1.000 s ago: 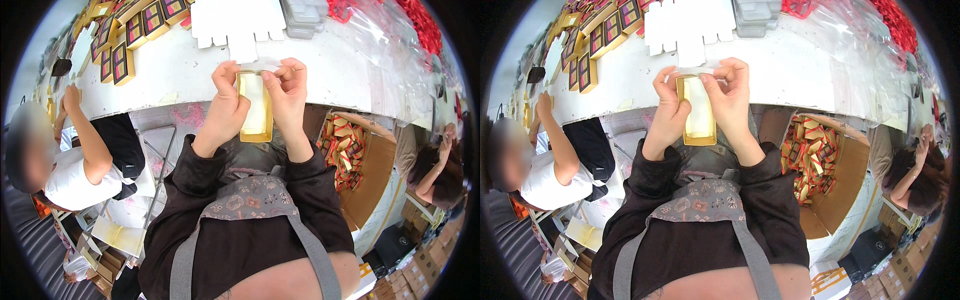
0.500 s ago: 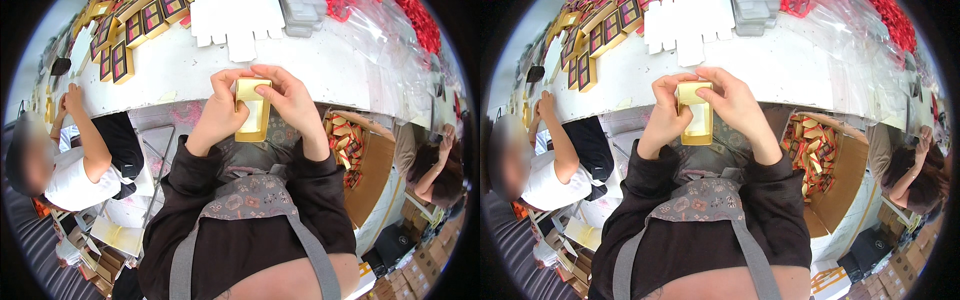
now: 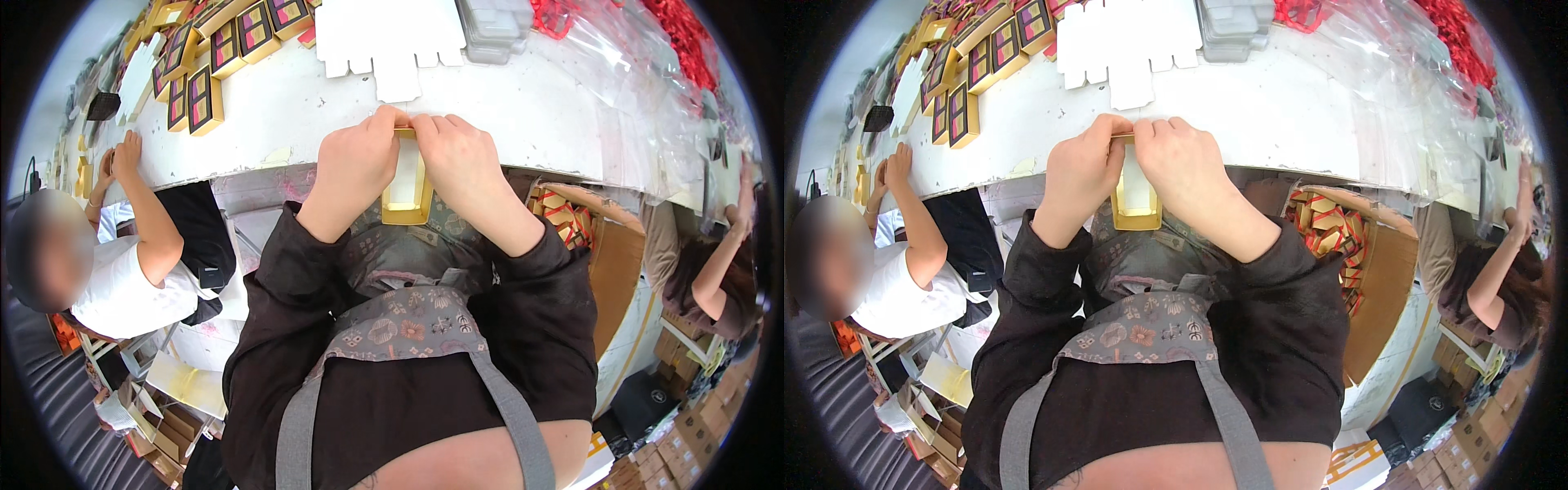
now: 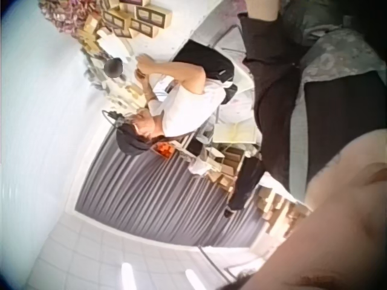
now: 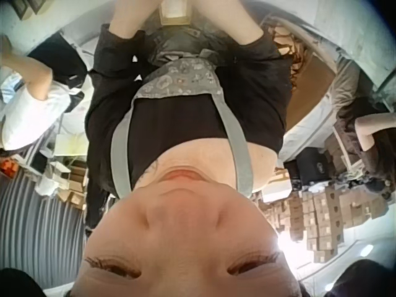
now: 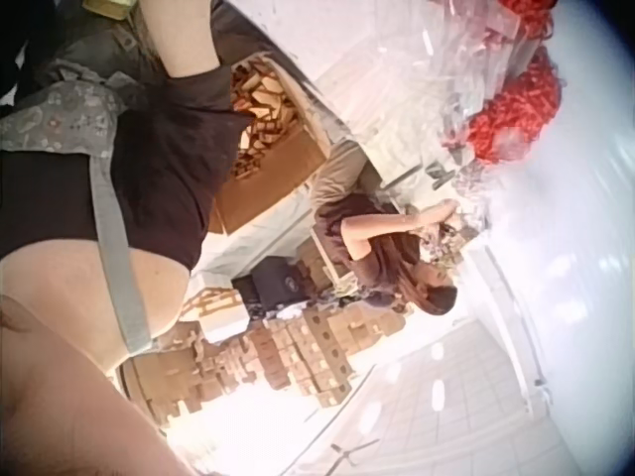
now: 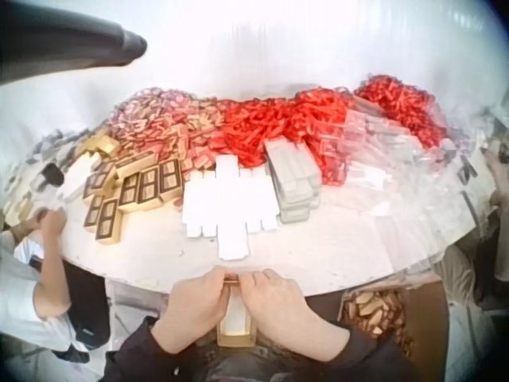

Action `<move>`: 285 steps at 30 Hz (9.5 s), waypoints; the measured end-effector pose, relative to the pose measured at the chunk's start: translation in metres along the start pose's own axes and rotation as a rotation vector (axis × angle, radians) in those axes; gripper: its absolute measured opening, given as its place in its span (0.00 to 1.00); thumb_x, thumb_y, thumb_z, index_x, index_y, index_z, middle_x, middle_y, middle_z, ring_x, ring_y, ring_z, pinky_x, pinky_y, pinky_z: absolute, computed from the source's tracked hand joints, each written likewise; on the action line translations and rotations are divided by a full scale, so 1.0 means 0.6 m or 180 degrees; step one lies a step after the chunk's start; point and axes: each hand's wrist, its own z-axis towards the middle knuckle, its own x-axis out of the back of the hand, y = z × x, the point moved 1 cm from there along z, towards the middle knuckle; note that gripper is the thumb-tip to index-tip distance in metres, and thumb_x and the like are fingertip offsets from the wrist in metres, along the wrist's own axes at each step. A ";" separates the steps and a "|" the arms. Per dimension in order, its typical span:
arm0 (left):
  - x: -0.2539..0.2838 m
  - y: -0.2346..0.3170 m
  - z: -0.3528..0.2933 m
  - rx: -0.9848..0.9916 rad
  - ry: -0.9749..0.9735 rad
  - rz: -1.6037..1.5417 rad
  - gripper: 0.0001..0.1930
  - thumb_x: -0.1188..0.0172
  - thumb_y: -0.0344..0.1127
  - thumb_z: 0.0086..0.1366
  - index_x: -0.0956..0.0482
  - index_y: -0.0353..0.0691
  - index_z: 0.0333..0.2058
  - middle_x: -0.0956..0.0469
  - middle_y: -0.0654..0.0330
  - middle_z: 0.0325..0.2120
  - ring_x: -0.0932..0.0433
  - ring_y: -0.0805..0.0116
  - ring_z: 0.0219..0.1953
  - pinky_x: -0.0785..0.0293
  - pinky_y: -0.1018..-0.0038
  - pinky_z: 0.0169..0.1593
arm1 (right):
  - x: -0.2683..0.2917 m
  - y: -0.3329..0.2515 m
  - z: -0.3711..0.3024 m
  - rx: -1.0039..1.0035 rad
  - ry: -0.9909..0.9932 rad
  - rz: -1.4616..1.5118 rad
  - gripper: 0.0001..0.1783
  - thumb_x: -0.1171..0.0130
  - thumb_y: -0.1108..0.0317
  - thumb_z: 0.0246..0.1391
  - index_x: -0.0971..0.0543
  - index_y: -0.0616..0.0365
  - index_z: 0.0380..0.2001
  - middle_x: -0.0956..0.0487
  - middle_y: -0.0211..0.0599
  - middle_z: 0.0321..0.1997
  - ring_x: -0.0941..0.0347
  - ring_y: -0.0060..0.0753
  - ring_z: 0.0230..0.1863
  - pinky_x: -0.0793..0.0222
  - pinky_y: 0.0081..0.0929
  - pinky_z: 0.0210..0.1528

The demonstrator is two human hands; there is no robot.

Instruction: The person folds flat white cardboard pieces into small rectangular boxes by hand, then places them on the table. The process is repeated continuously with new pieces taken from a stack.

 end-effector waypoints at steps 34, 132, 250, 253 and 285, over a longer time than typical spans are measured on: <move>0.039 -0.116 0.002 0.2702 0.0344 -0.3910 0.25 0.48 0.46 0.67 0.33 0.29 0.52 0.26 0.51 0.46 0.22 0.61 0.42 0.22 0.69 0.40 | -0.021 0.030 0.053 0.0629 0.0732 0.0435 0.11 0.39 0.67 0.47 0.21 0.62 0.33 0.19 0.42 0.39 0.23 0.40 0.46 0.25 0.31 0.44; -0.023 0.027 -0.052 0.1209 -0.0416 -0.2271 0.26 0.59 0.15 0.51 0.37 0.41 0.51 0.33 0.50 0.51 0.27 0.52 0.47 0.31 0.67 0.50 | -0.056 -0.039 -0.059 -0.2078 0.1689 0.4662 0.11 0.41 0.81 0.52 0.32 0.60 0.35 0.25 0.35 0.41 0.27 0.21 0.39 0.29 0.19 0.43; -0.011 -0.016 0.004 0.1037 -0.0072 -0.1592 0.14 0.47 0.20 0.60 0.24 0.37 0.45 0.21 0.58 0.37 0.22 0.72 0.36 0.27 0.77 0.41 | -0.006 0.002 0.015 -0.0223 0.0735 0.0972 0.08 0.46 0.75 0.41 0.28 0.63 0.29 0.23 0.41 0.25 0.25 0.44 0.27 0.28 0.35 0.29; -0.023 -0.011 0.008 0.0552 0.0461 -0.1165 0.08 0.46 0.26 0.62 0.24 0.38 0.40 0.20 0.57 0.32 0.20 0.67 0.29 0.26 0.75 0.32 | -0.013 0.021 0.015 -0.0138 0.0584 0.0465 0.08 0.45 0.75 0.39 0.28 0.61 0.27 0.24 0.38 0.22 0.25 0.42 0.26 0.28 0.34 0.28; 0.021 -0.028 -0.014 0.0826 0.0320 -0.2514 0.27 0.59 0.17 0.59 0.45 0.38 0.58 0.26 0.50 0.45 0.25 0.65 0.44 0.32 0.74 0.50 | 0.021 -0.020 -0.008 -0.1698 0.0817 0.1637 0.25 0.51 0.78 0.49 0.34 0.60 0.53 0.23 0.55 0.37 0.24 0.57 0.32 0.27 0.44 0.35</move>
